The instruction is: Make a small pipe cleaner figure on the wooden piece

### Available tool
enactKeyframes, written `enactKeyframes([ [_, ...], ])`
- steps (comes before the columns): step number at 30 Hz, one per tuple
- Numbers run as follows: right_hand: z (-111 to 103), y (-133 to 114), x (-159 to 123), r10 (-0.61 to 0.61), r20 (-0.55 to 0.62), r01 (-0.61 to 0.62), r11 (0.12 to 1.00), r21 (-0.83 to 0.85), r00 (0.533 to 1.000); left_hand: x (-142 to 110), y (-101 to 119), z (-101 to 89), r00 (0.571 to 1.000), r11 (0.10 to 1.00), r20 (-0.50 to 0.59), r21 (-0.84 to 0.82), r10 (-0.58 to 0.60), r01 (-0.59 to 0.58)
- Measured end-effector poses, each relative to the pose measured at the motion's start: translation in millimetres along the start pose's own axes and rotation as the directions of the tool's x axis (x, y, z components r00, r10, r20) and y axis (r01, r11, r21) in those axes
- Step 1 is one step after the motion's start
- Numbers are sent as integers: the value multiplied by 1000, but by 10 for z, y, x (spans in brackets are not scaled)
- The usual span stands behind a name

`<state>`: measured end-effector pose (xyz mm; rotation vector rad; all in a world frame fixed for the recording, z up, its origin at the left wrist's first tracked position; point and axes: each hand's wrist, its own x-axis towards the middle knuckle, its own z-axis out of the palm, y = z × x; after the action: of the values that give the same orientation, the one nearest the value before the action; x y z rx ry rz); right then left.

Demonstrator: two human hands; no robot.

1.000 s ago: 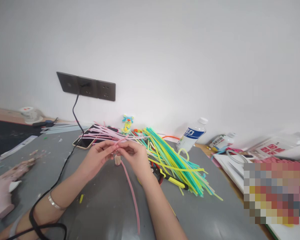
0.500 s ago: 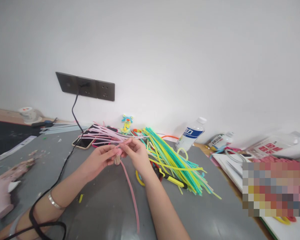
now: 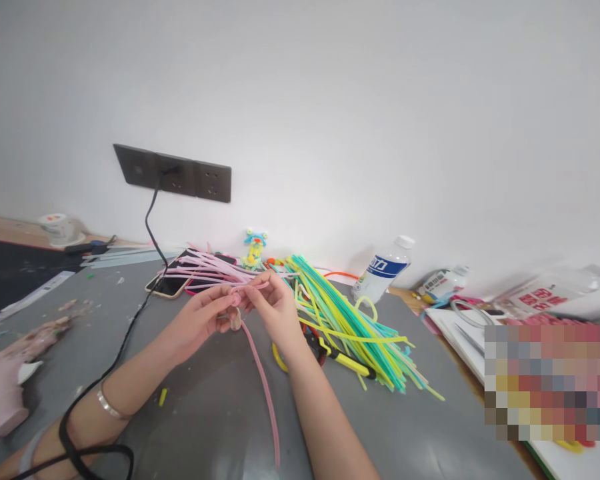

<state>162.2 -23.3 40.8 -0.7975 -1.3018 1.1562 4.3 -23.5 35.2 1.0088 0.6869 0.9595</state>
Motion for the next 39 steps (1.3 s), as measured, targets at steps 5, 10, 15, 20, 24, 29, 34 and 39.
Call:
enactKeyframes([
  [5, -10, 15, 9, 11, 11, -10, 1000, -29, 1000, 11, 0, 7, 999, 995, -23, 95, 24, -22],
  [10, -38, 5, 24, 70, 53, -62, 989, -136, 996, 32, -33, -19, 996, 952, 2, 294, 90, -87],
  [15, -34, 18, 32, 85, 67, -73, 984, -162, 994, 5, -30, -8, 999, 972, 33, 234, -28, 19],
  [20, 26, 53, 5, 23, -12, -25, 988, -154, 1000, 8, -43, -8, 999, 988, -14, 145, -46, 47],
  [24, 49, 41, -11, -35, -18, 30, 974, -224, 999, 11, -39, -6, 998, 997, -30, 54, -60, 61],
  [29, 35, -21, 1, -33, -27, 26, 971, -236, 999, 6, -13, -8, 998, 998, -17, -15, -54, 54],
  [34, 38, -68, 1, -51, -62, 33, 965, -260, 997, 31, -30, -27, 998, 994, -33, -99, -53, 50],
  [39, 64, -46, -11, -5, -80, -12, 976, -217, 997, 44, -37, -12, 997, 983, -73, -182, -24, 10],
])
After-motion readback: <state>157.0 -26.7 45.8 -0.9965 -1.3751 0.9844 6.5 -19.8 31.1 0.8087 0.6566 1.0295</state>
